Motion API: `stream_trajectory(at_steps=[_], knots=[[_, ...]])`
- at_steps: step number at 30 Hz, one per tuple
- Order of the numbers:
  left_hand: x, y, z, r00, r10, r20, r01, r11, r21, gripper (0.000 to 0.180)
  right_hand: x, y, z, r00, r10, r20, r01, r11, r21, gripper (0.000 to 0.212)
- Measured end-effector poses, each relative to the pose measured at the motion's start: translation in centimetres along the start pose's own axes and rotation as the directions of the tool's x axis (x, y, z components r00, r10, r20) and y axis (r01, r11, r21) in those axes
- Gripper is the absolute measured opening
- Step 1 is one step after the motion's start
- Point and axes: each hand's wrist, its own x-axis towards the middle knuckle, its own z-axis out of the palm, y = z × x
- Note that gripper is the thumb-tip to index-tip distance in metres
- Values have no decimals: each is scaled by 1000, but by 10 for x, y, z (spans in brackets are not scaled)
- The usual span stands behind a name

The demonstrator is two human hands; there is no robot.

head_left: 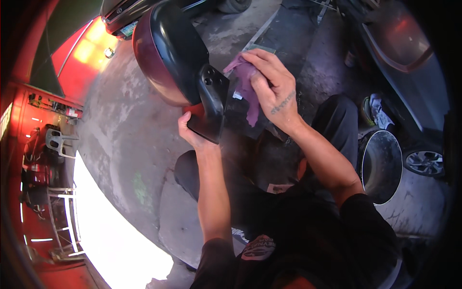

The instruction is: The person cleans a detached car side mirror using a purple cloth and a spray bottle. They wipe the mirror housing and glass, then spray cleaner and continue wiping. The person also wipes the floor mat with a white cloth.

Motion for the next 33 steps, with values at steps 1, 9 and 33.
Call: stream_trajectory(at_steps=[1,9,33], knots=[[0,0,1,1000,-23,10,23,1000,1,53,2,-5,9,989,-95,116,101,993,-54,33],[8,5,-22,999,-30,-25,31,999,37,56,-63,-3,20,873,-361,327,416,901,-118,38],[-8,-9,4,997,-57,51,51,992,115,44,36,39,48,851,480,212,-522,731,439,55]])
